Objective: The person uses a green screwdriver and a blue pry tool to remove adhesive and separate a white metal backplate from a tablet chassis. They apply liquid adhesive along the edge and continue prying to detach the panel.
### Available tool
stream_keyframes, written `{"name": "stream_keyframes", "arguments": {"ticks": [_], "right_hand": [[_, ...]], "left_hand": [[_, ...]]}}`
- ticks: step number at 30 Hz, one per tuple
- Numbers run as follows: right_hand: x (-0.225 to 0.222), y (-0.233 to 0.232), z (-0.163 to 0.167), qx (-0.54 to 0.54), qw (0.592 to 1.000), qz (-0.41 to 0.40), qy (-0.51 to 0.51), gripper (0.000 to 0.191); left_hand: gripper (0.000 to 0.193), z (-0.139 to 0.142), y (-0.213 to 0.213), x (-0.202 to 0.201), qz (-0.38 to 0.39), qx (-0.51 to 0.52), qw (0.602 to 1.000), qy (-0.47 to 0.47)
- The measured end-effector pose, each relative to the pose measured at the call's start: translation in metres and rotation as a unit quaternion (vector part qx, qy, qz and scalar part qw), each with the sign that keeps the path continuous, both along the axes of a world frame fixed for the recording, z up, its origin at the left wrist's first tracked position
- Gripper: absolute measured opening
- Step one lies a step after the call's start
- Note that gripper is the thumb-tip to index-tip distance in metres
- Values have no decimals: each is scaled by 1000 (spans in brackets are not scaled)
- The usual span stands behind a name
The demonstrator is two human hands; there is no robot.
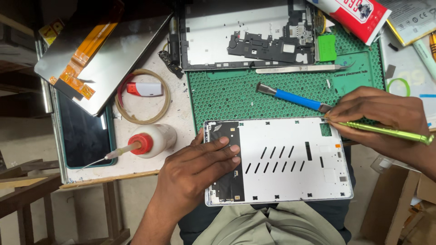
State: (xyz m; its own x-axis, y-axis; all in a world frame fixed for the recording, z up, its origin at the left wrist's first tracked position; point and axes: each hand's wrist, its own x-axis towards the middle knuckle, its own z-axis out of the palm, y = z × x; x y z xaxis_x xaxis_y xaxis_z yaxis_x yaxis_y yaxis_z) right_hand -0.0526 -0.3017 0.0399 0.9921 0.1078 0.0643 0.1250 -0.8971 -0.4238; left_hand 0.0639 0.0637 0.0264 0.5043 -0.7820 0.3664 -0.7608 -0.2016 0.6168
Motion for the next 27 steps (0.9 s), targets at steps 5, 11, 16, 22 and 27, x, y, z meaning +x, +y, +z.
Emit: {"name": "stream_keyframes", "arguments": {"ticks": [5,11,16,22,27], "right_hand": [[9,4,5,65,998,9,-22,14],[8,-2,-1,86,996,-23,-3,15],[9,0,0,78,996,21,-37,14],[25,20,3,99,989,87,-70,14],[50,46,-6,114,974,164,-104,12]], "left_hand": [[21,2,-2,-1,3,9,1000,4],[21,0,-4,0,1,8,1000,2],[21,-1,-4,0,2,7,1000,4],[21,0,-6,-1,0,10,1000,2],[21,3,-6,-2,0,6,1000,6]]}}
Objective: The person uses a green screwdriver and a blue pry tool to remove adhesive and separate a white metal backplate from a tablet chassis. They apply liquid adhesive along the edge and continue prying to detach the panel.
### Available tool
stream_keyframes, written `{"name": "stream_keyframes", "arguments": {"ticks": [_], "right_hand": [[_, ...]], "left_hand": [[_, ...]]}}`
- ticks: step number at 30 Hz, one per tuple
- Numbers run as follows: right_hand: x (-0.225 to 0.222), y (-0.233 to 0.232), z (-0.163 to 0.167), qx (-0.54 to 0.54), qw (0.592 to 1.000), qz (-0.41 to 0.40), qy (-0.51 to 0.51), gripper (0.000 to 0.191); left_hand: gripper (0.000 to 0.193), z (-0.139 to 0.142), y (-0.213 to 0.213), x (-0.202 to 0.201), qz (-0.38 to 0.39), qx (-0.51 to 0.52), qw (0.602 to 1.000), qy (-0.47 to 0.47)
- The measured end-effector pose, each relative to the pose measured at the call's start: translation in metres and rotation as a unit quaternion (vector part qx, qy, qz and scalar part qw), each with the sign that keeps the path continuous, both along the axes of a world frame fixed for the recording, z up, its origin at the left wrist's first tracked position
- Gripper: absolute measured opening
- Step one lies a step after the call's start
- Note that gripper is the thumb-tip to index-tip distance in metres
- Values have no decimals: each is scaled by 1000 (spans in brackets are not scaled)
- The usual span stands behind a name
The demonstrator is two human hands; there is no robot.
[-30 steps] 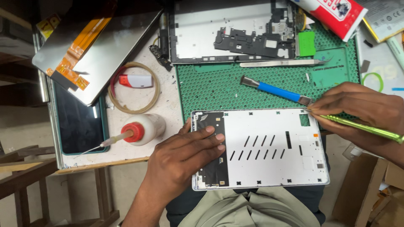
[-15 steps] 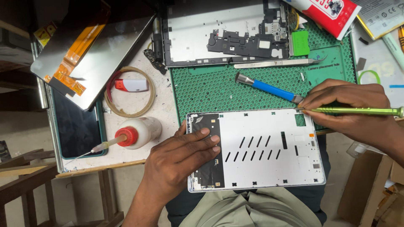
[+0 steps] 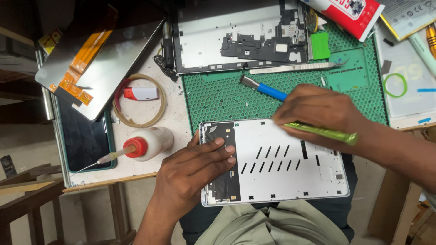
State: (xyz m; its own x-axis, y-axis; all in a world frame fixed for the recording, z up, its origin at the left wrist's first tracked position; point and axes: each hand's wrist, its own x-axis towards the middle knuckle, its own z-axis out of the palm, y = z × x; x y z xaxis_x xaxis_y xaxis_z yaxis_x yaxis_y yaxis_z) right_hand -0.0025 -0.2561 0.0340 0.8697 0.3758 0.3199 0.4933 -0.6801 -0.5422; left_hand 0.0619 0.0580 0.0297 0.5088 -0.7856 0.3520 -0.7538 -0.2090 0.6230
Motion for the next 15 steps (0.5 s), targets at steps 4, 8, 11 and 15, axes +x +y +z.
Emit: {"name": "stream_keyframes", "arguments": {"ticks": [4,8,11,15], "right_hand": [[-3,1,7,-21,1000,-9,8,14],[-22,-15,20,-80,992,-87,50,15],[-21,-14,12,-60,996,-67,27,14],[5,12,-8,-7,1000,7,-14,13]], "left_hand": [[22,-1,1,1,4,-2,1000,-4],[22,-3,5,2,4,-1,1000,0],[20,-3,6,2,5,-5,1000,-3],[22,0,4,1,0,-2,1000,-7]]}}
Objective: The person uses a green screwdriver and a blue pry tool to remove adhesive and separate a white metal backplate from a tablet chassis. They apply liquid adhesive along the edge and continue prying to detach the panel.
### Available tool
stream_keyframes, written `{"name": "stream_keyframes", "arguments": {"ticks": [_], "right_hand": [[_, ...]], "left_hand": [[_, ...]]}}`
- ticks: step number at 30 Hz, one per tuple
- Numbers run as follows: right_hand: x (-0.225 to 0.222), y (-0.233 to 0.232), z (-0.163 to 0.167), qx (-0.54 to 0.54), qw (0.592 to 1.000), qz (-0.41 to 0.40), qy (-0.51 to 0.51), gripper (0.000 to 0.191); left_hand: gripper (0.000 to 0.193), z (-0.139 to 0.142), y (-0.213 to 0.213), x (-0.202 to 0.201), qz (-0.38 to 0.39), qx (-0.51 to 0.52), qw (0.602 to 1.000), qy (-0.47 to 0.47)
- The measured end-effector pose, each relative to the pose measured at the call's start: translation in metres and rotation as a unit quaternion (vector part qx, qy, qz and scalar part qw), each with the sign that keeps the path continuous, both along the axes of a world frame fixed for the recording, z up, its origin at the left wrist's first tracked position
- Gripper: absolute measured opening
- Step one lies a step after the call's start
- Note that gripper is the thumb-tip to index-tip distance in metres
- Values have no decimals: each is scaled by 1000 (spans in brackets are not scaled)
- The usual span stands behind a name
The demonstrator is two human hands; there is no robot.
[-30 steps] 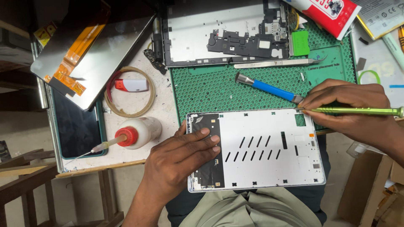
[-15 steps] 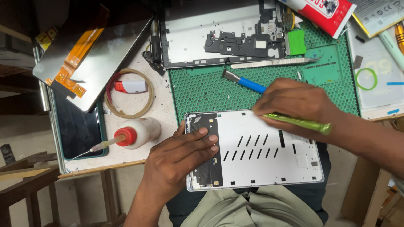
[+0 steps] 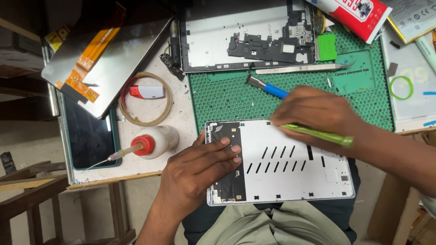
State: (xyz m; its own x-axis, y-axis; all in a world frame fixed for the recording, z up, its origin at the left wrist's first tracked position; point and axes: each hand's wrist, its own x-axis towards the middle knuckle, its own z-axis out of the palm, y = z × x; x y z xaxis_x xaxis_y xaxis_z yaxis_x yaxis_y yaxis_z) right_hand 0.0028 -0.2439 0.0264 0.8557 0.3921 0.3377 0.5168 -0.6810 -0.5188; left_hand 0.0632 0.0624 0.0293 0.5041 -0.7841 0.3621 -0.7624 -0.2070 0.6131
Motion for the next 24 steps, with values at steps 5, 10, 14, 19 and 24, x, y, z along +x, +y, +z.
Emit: {"name": "stream_keyframes", "arguments": {"ticks": [5,10,14,19,24], "right_hand": [[17,21,12,4,999,28,23,17],[0,4,28,-48,995,-59,66,15],[9,12,13,-12,999,-10,29,14],[40,44,1,16,997,82,5,16],[25,28,16,-32,998,41,23,13]], "left_hand": [[22,2,-1,1,1,-2,1000,-1],[20,-2,4,2,5,-11,1000,9],[21,-4,6,2,4,-7,1000,-1],[19,-2,5,2,4,-10,1000,3],[18,-5,11,5,-2,-20,1000,12]]}}
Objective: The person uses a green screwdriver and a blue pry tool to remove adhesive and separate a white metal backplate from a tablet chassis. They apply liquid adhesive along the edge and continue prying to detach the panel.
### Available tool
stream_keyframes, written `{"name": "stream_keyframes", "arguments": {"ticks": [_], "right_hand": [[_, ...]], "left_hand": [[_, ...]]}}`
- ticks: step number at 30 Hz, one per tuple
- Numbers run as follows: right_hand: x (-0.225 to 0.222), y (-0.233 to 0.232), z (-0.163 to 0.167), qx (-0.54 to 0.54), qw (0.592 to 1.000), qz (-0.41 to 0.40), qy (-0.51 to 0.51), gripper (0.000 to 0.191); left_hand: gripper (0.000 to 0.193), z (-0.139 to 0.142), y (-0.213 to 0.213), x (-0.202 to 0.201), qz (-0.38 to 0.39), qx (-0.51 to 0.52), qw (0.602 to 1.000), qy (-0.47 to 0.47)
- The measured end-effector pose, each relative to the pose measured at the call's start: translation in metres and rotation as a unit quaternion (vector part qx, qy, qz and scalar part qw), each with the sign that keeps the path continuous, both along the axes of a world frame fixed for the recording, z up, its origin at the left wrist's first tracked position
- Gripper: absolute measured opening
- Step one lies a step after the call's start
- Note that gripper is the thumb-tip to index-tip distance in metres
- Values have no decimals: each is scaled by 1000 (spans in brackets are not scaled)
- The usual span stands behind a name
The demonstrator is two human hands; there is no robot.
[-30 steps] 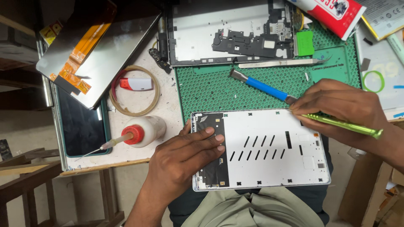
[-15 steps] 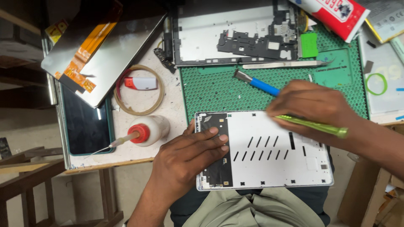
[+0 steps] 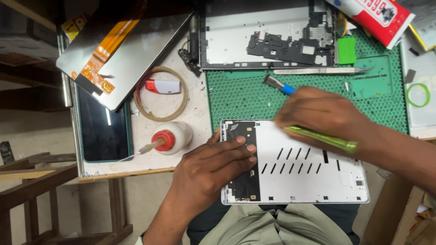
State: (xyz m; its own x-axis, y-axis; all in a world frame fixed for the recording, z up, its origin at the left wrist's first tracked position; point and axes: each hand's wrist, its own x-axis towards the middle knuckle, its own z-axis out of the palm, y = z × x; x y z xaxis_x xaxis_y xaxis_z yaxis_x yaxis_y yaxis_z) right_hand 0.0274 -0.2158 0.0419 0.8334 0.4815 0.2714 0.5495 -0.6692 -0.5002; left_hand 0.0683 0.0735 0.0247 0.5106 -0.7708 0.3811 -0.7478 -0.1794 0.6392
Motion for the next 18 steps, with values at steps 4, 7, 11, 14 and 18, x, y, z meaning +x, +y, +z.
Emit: {"name": "stream_keyframes", "arguments": {"ticks": [4,7,11,14,18], "right_hand": [[-10,-8,1,-61,996,-56,15,10],[7,9,-7,44,999,29,-8,13],[33,35,-11,50,997,59,-19,17],[31,33,-4,31,998,54,-15,17],[11,19,4,-5,1000,-6,19,10]], "left_hand": [[20,-4,5,1,1,-5,1000,-7],[20,-5,4,-1,0,-2,1000,-5],[19,-3,3,0,2,-2,1000,-3],[20,-2,5,2,-2,-7,1000,-2],[20,-4,9,2,1,-7,1000,9]]}}
